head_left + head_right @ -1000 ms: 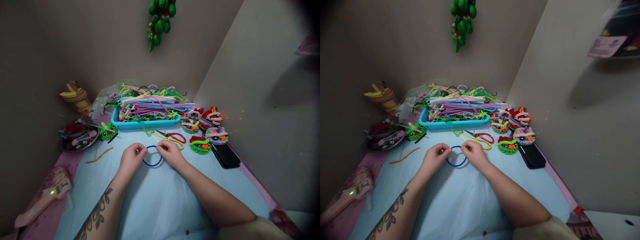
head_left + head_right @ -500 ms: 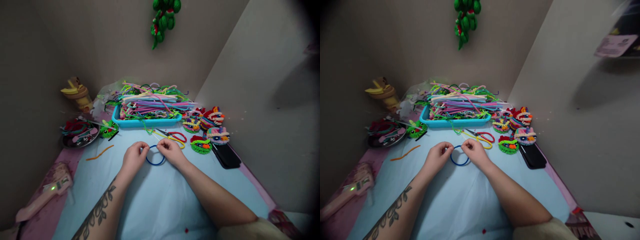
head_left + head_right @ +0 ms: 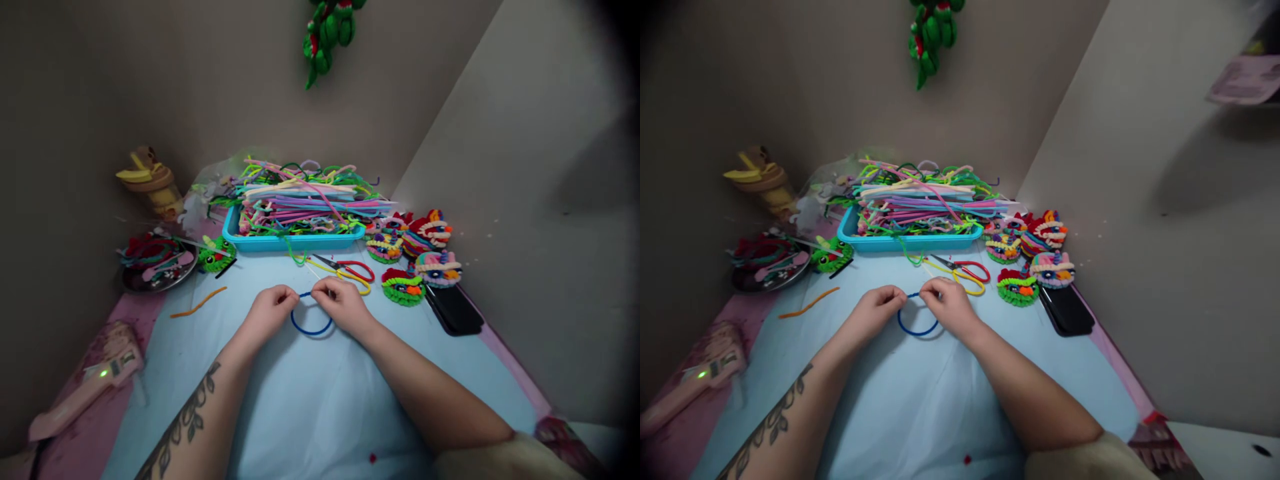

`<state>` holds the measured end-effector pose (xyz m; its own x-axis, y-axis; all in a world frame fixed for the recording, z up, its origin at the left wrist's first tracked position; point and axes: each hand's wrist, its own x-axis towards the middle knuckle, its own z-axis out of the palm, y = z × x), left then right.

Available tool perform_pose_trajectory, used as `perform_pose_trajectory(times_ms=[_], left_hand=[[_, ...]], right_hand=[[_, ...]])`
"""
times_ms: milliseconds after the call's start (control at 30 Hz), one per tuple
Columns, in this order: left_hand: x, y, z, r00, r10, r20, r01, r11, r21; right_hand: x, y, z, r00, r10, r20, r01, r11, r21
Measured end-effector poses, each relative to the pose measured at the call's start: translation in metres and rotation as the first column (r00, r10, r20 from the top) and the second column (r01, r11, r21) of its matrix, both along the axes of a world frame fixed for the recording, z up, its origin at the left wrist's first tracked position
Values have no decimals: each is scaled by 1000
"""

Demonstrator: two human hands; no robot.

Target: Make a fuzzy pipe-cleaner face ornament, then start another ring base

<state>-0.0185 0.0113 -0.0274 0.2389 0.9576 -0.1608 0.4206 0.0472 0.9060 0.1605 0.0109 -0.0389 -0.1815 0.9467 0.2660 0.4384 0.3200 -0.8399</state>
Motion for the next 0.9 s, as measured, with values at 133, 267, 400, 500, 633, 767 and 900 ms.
perform_pose_trajectory(times_ms=[133, 267, 400, 500, 633, 767, 900], left_hand=[[-6, 3, 4, 996, 5, 93, 5, 995, -97], [-15, 5, 7, 976, -16, -216, 24, 999, 32], [-26, 6, 11, 846, 69, -529, 29, 984, 174], [-37, 7, 13, 789, 149, -596, 23, 963, 270], [-48, 7, 14, 790, -1, -613, 178, 957, 228], [-48, 3, 19, 771, -208, -602, 347, 930, 124], [-41, -1, 21, 726, -285, -626, 429, 899, 89]], right_hand=[[0, -2, 1, 995, 61, 83, -71, 989, 126], [1, 1, -6, 998, 29, 61, -31, 999, 33], [3, 3, -12, 995, -11, 99, 6, 999, 50], [3, 0, -12, 987, 38, 157, -58, 990, 129], [0, -4, -8, 960, 166, 226, -204, 967, 154], [-3, -7, -6, 910, 272, 314, -320, 941, 112], [-7, -10, -6, 870, 313, 382, -357, 933, 49]])
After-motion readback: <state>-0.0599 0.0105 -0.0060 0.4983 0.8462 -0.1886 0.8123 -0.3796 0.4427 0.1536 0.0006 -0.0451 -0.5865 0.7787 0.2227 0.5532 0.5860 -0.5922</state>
